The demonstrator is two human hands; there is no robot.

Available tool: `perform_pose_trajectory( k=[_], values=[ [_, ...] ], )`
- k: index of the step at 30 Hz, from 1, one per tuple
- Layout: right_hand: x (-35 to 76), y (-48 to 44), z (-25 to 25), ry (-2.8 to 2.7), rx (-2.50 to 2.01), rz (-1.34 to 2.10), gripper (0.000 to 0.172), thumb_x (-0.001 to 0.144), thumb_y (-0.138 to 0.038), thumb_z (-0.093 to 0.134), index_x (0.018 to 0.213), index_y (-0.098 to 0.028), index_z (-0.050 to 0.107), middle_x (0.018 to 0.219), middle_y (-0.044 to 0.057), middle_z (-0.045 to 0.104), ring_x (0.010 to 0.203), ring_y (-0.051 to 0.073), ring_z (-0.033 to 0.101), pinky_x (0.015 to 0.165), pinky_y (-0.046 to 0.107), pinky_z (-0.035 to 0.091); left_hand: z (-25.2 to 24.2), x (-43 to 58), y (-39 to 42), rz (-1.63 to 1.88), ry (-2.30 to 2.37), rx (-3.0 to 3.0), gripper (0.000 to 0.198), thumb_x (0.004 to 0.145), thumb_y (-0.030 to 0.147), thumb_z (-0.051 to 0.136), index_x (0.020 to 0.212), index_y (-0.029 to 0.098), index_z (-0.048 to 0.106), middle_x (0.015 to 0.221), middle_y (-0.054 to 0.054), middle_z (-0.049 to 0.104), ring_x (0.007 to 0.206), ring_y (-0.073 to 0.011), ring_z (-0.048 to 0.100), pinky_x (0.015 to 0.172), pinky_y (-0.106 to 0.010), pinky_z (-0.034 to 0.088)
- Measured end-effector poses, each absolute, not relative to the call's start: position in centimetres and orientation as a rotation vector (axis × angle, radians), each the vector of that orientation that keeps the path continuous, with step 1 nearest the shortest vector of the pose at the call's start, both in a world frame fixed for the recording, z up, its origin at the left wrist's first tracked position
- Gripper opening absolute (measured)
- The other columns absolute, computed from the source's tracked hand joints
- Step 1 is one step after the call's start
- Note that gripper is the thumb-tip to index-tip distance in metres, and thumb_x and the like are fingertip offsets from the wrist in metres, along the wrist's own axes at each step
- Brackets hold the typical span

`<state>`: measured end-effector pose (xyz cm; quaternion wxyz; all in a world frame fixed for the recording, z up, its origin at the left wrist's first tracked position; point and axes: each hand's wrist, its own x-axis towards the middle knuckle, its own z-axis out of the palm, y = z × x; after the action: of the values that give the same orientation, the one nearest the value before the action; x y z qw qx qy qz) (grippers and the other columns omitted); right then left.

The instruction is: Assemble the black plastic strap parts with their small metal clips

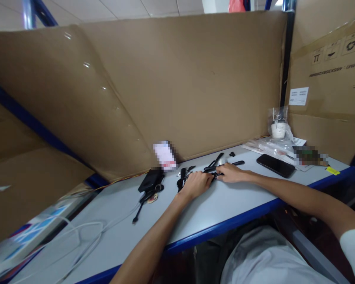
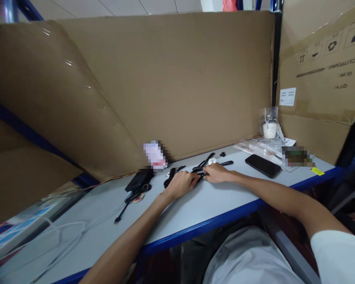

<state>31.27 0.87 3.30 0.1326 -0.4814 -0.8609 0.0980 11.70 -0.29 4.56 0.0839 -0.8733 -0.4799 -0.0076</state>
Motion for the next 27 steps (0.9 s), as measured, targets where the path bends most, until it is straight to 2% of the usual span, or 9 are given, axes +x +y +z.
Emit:
perform_pose_trajectory(
  k=[4, 6, 9, 13, 17, 22, 27],
  values=[
    [30.8, 0.7, 3.2, -2.499, -1.437, 0.230, 0.025, 0.093, -0.027, 0.057, 0.112, -0.015, 0.069, 0.107, 0.014, 0.074, 0.098, 0.028, 0.067, 0.074, 0.029, 0.042, 4.6, 11.9, -0.1, -0.083, -1.513, -2.568, 0.026, 0.098, 0.030, 0.044, 0.107, 0.021, 0.066, 0.086, -0.010, 0.074, 0.084, -0.0287, 0.071, 0.073, -0.032, 0.044],
    [30.7, 0.6, 3.3, -2.506, -1.447, 0.214, 0.026, 0.093, -0.027, 0.055, 0.112, -0.015, 0.068, 0.108, 0.015, 0.074, 0.098, 0.028, 0.068, 0.074, 0.030, 0.043, 4.8, 11.8, -0.1, -0.111, -1.472, -2.592, 0.026, 0.096, 0.026, 0.045, 0.115, 0.023, 0.062, 0.087, -0.008, 0.074, 0.084, -0.0282, 0.070, 0.072, -0.031, 0.043],
    [30.7, 0.7, 3.3, -2.517, -1.451, 0.201, 0.026, 0.094, -0.028, 0.054, 0.113, -0.016, 0.068, 0.109, 0.015, 0.074, 0.099, 0.029, 0.068, 0.073, 0.030, 0.044, 5.2, 11.4, -0.1, -0.103, -1.387, -2.626, 0.025, 0.095, 0.024, 0.044, 0.110, 0.025, 0.064, 0.086, -0.007, 0.074, 0.081, -0.0267, 0.070, 0.072, -0.030, 0.041],
    [30.8, 0.6, 3.4, -2.524, -1.458, 0.190, 0.027, 0.094, -0.028, 0.054, 0.114, -0.015, 0.067, 0.109, 0.015, 0.074, 0.100, 0.029, 0.069, 0.073, 0.030, 0.045, 5.3, 10.5, 0.0, -0.118, -1.302, -2.681, 0.022, 0.096, 0.036, 0.049, 0.092, 0.025, 0.067, 0.079, -0.005, 0.072, 0.074, -0.0239, 0.067, 0.065, -0.029, 0.037],
    [30.8, 0.6, 3.3, -2.528, -1.463, 0.182, 0.027, 0.095, -0.028, 0.053, 0.114, -0.015, 0.067, 0.111, 0.016, 0.073, 0.100, 0.028, 0.069, 0.074, 0.030, 0.046, 4.8, 10.3, 0.1, -0.164, -1.271, -2.795, 0.027, 0.094, 0.034, 0.051, 0.078, 0.023, 0.070, 0.072, -0.003, 0.069, 0.068, -0.0191, 0.064, 0.062, -0.027, 0.033],
    [30.8, 0.9, 3.0, -2.534, -1.455, 0.167, 0.028, 0.096, -0.027, 0.051, 0.116, -0.015, 0.066, 0.111, 0.017, 0.073, 0.100, 0.030, 0.069, 0.074, 0.032, 0.047, 4.5, 10.5, 0.5, -0.360, -1.281, -2.883, 0.027, 0.089, 0.024, 0.050, 0.103, 0.023, 0.074, 0.066, 0.000, 0.066, 0.061, -0.0165, 0.059, 0.060, -0.026, 0.031],
    [30.8, 0.9, 2.8, -2.534, -1.445, 0.149, 0.029, 0.096, -0.029, 0.052, 0.115, -0.014, 0.067, 0.110, 0.018, 0.073, 0.100, 0.031, 0.069, 0.075, 0.033, 0.047, 4.3, 9.7, 1.1, -0.346, -1.343, -2.819, 0.029, 0.085, 0.022, 0.053, 0.107, 0.022, 0.072, 0.066, 0.000, 0.066, 0.060, -0.0171, 0.058, 0.058, -0.026, 0.029]
  ],
)
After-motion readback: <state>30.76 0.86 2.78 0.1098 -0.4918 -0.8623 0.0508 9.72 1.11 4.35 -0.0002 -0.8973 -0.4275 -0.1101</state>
